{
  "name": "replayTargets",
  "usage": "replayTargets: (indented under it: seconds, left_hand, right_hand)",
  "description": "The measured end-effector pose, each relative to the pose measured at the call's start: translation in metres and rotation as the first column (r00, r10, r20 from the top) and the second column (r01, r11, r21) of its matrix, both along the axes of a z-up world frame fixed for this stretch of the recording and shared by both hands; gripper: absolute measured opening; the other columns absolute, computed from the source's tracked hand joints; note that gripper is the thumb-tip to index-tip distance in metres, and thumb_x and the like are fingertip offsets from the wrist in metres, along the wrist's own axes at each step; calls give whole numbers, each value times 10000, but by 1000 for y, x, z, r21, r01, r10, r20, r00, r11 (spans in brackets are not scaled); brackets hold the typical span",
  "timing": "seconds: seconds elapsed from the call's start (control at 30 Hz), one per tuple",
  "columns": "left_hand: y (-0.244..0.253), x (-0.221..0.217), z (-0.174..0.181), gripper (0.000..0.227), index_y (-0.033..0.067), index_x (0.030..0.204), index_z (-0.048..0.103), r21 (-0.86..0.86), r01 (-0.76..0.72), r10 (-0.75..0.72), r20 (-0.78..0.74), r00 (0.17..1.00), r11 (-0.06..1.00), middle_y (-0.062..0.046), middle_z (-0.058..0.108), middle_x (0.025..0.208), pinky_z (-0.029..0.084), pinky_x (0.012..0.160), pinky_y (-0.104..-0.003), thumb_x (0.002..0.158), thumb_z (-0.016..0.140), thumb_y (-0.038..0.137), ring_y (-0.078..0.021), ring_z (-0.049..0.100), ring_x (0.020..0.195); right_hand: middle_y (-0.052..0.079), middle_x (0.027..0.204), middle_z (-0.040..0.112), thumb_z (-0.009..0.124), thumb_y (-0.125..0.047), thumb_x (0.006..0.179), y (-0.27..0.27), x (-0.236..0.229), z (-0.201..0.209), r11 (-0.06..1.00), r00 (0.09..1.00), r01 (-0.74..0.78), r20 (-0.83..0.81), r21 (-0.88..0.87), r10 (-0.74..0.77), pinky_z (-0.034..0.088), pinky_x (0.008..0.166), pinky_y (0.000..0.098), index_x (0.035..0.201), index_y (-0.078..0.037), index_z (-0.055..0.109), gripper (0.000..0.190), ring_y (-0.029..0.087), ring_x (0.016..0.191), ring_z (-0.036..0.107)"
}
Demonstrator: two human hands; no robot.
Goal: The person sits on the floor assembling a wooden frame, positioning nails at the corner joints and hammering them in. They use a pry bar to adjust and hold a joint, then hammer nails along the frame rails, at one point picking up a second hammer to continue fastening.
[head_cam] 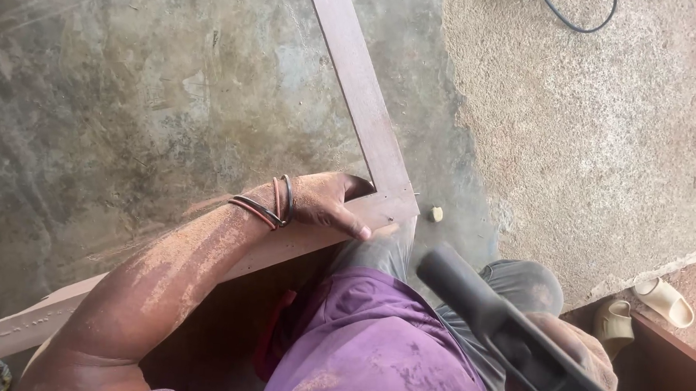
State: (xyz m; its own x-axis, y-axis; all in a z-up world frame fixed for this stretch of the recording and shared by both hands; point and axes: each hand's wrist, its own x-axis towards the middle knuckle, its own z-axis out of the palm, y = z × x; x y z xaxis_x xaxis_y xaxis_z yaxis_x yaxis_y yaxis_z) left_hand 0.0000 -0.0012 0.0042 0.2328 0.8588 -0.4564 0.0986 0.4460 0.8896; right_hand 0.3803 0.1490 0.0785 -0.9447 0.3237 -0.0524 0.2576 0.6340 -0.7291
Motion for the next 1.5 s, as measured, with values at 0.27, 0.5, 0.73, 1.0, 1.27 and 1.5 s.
replayTargets:
  seconds: [0.27,0.5,0.73,1.0,1.27,1.5]
  left_hand:
    - [-1,2,-4,840,22,1335,643,-52,-22,22,-3,1000,998,-126,737,1273,501,1046,-357,654,874,455,-214,676,1195]
    - [2,1,-3,855,52,1358,637,-52,5,-9,-70,998,999,-104,738,1271,502,1041,-348,639,862,457,-211,680,1194]
    - [-2,2,-8,789,13,1331,641,5,-1,1,35,999,1000,-107,737,1261,498,1039,-348,703,870,432,-200,660,1184]
    - [-4,1,-7,757,7,1308,657,-50,-7,6,-23,1000,999,-115,754,1229,515,1014,-338,710,867,421,-197,687,1147]
    - [-5,2,-11,783,11,1328,649,-38,-7,6,-10,1000,999,-121,751,1255,509,1027,-342,701,877,422,-200,681,1170]
    - [-4,3,-5,788,10,1329,646,-96,-18,24,56,998,995,-118,743,1258,504,1039,-350,692,883,409,-211,672,1185]
  right_hand:
    - [61,743,691,695,-242,945,-10,-57,6,981,938,-1,339,195,-67,529,476,387,1105,-77,574,260,238,543,681]
    - [57,745,677,710,-209,866,-7,-7,1,998,995,59,-81,-30,-61,555,504,340,1213,-109,622,372,195,601,676]
    - [68,746,702,658,-215,1004,-18,-60,10,993,860,8,506,114,-65,556,489,400,1092,-48,564,210,241,557,700]
    - [163,939,666,603,-118,1025,-17,-55,46,977,916,17,-395,212,70,559,626,365,1137,43,600,197,307,773,693]
    - [98,846,717,683,-208,934,-22,-51,19,998,982,37,-189,54,-26,566,530,364,1084,-36,648,230,258,662,732]
    - [90,661,686,716,-160,890,-17,-57,25,985,962,162,214,57,-170,535,463,394,1105,-68,603,261,258,532,699]
